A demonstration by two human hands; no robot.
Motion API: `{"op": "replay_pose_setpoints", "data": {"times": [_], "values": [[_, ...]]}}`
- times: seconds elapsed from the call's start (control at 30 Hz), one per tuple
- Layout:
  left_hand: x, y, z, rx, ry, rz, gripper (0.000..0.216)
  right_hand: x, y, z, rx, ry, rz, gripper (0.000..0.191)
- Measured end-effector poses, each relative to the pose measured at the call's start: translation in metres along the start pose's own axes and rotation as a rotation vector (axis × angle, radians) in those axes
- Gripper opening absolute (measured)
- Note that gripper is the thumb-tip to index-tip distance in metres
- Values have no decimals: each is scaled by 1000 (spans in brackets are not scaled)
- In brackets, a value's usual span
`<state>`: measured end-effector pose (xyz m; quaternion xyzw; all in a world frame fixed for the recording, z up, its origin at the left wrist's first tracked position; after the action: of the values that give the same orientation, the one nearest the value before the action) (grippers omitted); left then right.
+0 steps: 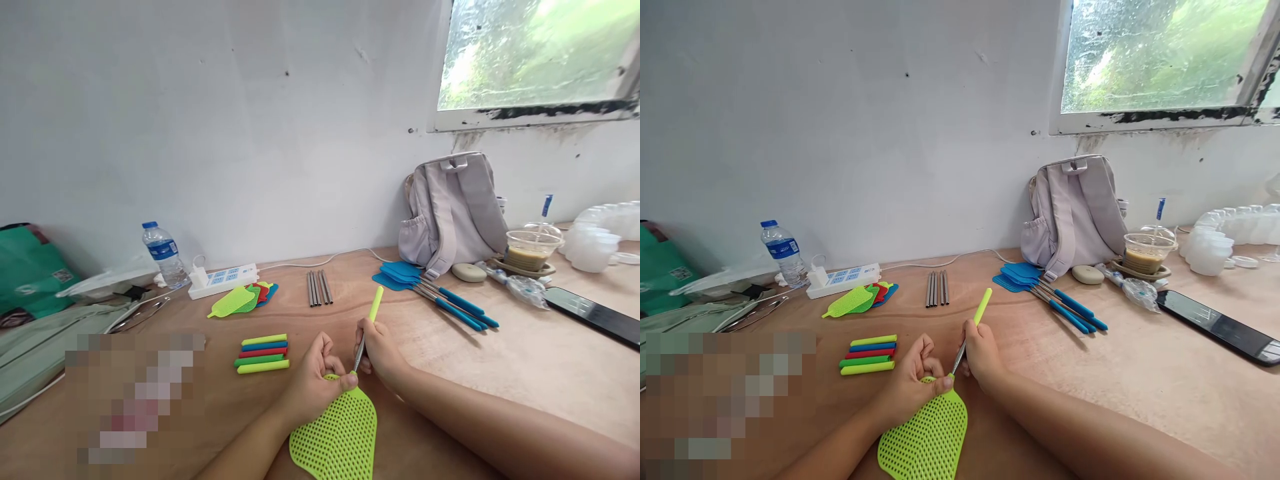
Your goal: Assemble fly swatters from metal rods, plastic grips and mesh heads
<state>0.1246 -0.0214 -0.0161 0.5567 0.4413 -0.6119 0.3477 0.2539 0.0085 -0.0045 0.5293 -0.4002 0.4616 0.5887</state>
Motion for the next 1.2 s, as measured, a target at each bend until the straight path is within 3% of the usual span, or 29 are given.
{"op": "replay_pose_setpoints", "data": {"times": [0.2,0.37,0.43,0.6,0.67,0.77,0.83,0.9,0.97,1.03,1.1,1.2], "values": [[1,3,0,0,-20,49,47,-2,1,4,-12,18,13,18],[-1,-2,-5,31,-54,159,54,-8,-4,-18,106,46,47,21],[-2,-5,-5,56,-80,216,56,-5,-16,-33,106,-46,139,28],[-7,-10,2,99,-138,319,56,17,-56,-49,-66,-473,418,32],[-9,-10,5,124,-152,362,56,29,-62,-42,49,-731,672,42],[-13,-11,7,127,-151,459,56,37,-57,-25,439,-1129,1130,33],[-17,-14,9,131,-142,545,48,39,-54,-17,637,-1166,1236,19],[-21,-16,11,144,-144,648,32,39,-54,-16,698,-1100,1275,22],[-25,-19,12,122,-131,744,23,40,-60,-20,653,-1004,1318,25],[-26,-22,11,14,-121,824,19,42,-74,-29,530,-913,1355,25],[-21,-25,9,-184,-167,893,16,47,-96,-42,334,-868,1354,24],[-11,-28,5,-436,-251,961,21,59,-136,-62,-4,-916,1322,25]]}}
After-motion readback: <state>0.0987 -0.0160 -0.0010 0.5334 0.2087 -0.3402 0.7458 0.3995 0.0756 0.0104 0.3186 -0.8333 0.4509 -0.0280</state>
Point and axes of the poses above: each hand's wrist, its own z-axis away from the middle knuckle, its own y-axis out of the palm, x = y × z, the point moved 2 cm from there along -z, towards the middle knuckle, and after that the axes turned 4 degrees about -y, right-handed, at the moved point
